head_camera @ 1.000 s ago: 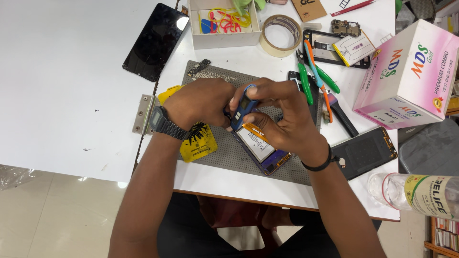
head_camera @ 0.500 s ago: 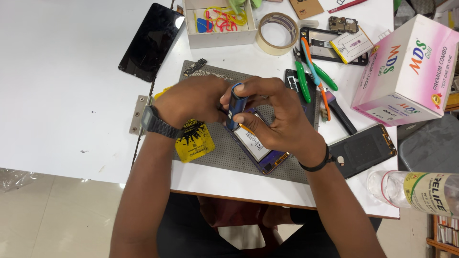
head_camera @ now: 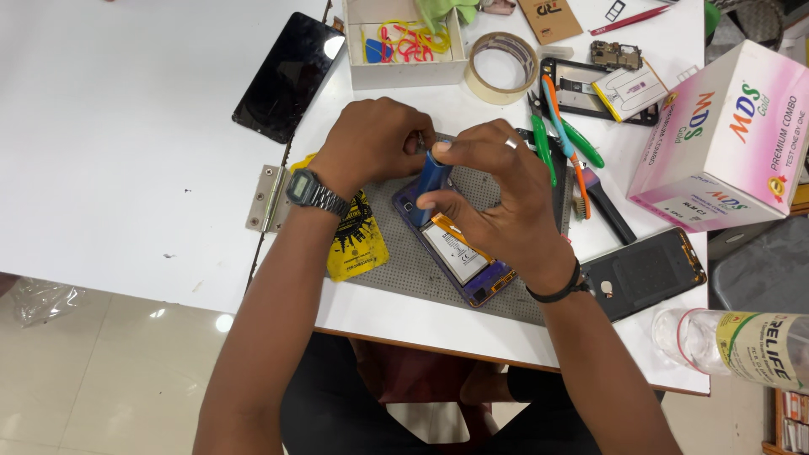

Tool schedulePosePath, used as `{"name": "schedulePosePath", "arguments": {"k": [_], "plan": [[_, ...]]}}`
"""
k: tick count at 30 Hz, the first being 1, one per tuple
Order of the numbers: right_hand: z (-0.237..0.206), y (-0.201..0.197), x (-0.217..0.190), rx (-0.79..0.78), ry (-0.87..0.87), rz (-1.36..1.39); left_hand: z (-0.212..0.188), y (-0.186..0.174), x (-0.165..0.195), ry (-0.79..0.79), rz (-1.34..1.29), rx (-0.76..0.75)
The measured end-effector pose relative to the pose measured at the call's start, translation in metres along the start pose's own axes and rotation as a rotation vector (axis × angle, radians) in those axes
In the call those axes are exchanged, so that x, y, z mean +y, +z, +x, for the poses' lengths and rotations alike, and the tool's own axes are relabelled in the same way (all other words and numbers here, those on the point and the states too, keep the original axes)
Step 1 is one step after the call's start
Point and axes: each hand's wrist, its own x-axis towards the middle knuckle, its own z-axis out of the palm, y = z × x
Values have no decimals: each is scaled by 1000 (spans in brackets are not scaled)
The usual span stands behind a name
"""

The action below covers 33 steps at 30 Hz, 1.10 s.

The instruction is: The person uses a blue precision screwdriver to unscrew screws from a disassembled smartphone lying on a repair mat, steadying the phone with the other hand and repositioning the tool repeatedly on different screws. Other phone parts and repair tools sit on the workbench around them.

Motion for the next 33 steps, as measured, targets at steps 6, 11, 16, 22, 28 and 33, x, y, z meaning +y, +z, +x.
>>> {"name": "schedulePosePath", "arguments": {"k": [6, 11, 16, 22, 28, 33], "plan": [[-1, -5, -3, -3, -5, 6, 6, 4, 1, 27, 62, 6], [2, -11, -4, -12, 7, 68, 6, 0, 8, 25, 82, 1], [2, -13, 0, 41, 47, 44, 4, -6, 13, -31, 40, -105], [-2, -15, 0, 24, 27, 76, 6, -5, 15, 33, 138, -59], [-5, -9, 1, 70, 20, 63, 6, -4, 16, -59, 56, -124], [-6, -11, 1, 46, -20, 61, 9, -1, 15, -21, 111, -87]]}}
